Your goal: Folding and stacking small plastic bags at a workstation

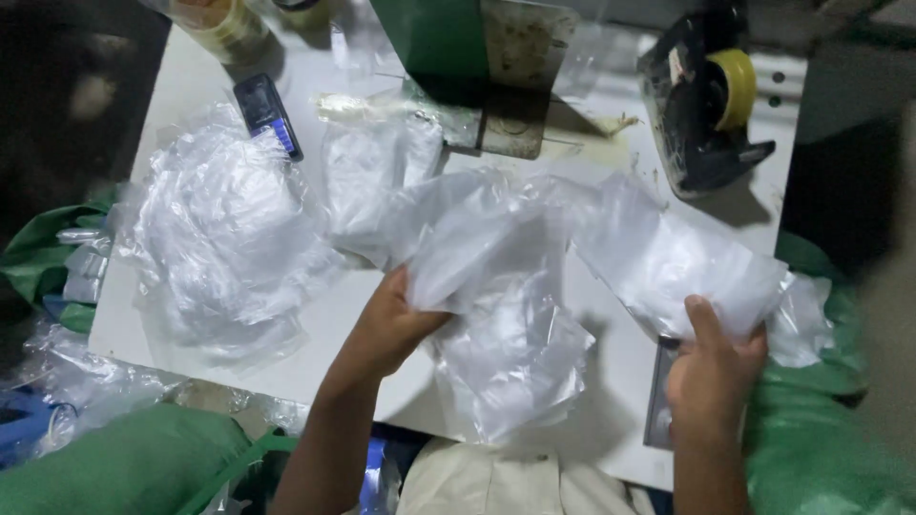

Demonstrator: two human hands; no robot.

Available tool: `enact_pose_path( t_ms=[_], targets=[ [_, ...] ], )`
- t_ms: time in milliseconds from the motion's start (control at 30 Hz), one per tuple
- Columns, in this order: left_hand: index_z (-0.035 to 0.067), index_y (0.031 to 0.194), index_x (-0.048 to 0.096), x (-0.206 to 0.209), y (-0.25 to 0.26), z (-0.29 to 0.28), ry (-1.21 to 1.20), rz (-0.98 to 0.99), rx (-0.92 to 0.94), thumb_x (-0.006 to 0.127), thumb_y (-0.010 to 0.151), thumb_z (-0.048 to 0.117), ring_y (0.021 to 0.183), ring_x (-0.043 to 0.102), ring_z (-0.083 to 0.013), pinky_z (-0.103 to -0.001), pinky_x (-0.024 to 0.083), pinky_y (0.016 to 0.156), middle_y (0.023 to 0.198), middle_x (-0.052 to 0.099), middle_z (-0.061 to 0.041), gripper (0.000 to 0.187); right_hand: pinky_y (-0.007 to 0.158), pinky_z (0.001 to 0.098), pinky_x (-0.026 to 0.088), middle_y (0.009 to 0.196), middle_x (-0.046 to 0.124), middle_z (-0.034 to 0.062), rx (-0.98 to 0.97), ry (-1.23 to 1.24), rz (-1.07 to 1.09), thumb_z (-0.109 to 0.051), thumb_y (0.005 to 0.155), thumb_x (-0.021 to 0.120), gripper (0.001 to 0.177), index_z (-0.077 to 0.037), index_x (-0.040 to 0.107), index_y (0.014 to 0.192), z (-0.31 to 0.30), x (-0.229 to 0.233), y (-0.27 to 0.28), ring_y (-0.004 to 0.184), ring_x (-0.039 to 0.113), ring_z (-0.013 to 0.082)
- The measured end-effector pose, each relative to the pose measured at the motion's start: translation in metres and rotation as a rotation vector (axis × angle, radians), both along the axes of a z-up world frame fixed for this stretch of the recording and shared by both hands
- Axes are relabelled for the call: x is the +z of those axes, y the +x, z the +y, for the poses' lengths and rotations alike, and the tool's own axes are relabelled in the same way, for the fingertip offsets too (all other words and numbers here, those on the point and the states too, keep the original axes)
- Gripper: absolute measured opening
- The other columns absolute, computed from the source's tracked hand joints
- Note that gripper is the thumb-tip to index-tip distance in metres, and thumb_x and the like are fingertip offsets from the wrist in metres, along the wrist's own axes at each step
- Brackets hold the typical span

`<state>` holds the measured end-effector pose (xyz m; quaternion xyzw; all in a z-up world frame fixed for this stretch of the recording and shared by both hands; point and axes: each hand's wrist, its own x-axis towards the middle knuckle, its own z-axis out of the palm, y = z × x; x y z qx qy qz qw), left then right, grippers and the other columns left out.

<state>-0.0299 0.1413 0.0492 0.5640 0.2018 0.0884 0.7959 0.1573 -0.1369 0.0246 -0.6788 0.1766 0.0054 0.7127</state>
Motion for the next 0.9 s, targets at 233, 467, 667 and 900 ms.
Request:
enact_pose_path(
  t_ms=[233, 467, 667, 900],
  targets=[
    [0.013, 0.160, 0.013, 0.033, 0.012, -0.021, 0.645, 0.562, -0.290, 0.081, 0.069, 0.057, 0.143, 0.043, -0.0431, -0.051, 0.041, 0.110, 0.164, 0.032, -0.022, 0.121, 0.100, 0.0270, 0.061, 0.122, 0.069, 0.0033, 0.301, -0.178, -0.173, -0.011, 0.090, 0.076, 0.042, -0.012, 0.061, 0.129, -0.030, 0.062, -0.016, 0.113, 0.070, 0.0161],
    [-0.001, 0.155, 0.035, 0.002, -0.035, -0.120, 1.583, 0.109, 0.252, 0.056, 0.109, 0.045, 0.153, 0.033, -0.0483, -0.060, 0.035, 0.126, 0.162, 0.032, -0.027, 0.068, 0.113, 0.0521, 0.045, 0.135, 0.065, 0.0200, 1.174, -0.472, -0.835, -0.014, 0.063, 0.069, 0.030, -0.009, 0.057, 0.089, -0.064, 0.075, -0.075, 0.136, 0.058, 0.0402],
    [0.006, 0.131, 0.045, -0.017, -0.096, -0.161, 0.770, -0.120, -0.341, 0.062, 0.099, 0.031, 0.128, 0.045, -0.0316, -0.046, 0.037, 0.107, 0.138, 0.046, -0.011, 0.044, 0.098, 0.0414, 0.053, 0.131, 0.072, -0.0020, 1.726, -0.548, -0.510, -0.027, 0.086, 0.069, 0.022, -0.025, 0.061, 0.106, -0.109, 0.014, -0.096, 0.112, 0.074, 0.0255],
    [0.020, 0.065, 0.045, -0.024, -0.114, -0.173, -0.075, 0.384, -0.234, 0.055, 0.105, 0.038, 0.065, 0.043, -0.0063, -0.025, 0.032, 0.059, 0.071, 0.046, 0.009, 0.045, 0.114, 0.0398, 0.042, 0.140, 0.067, 0.0083, 1.361, -0.579, -0.322, -0.033, 0.080, 0.077, 0.060, -0.010, 0.063, 0.133, -0.080, 0.058, -0.115, 0.135, 0.059, 0.0245]
  ],
)
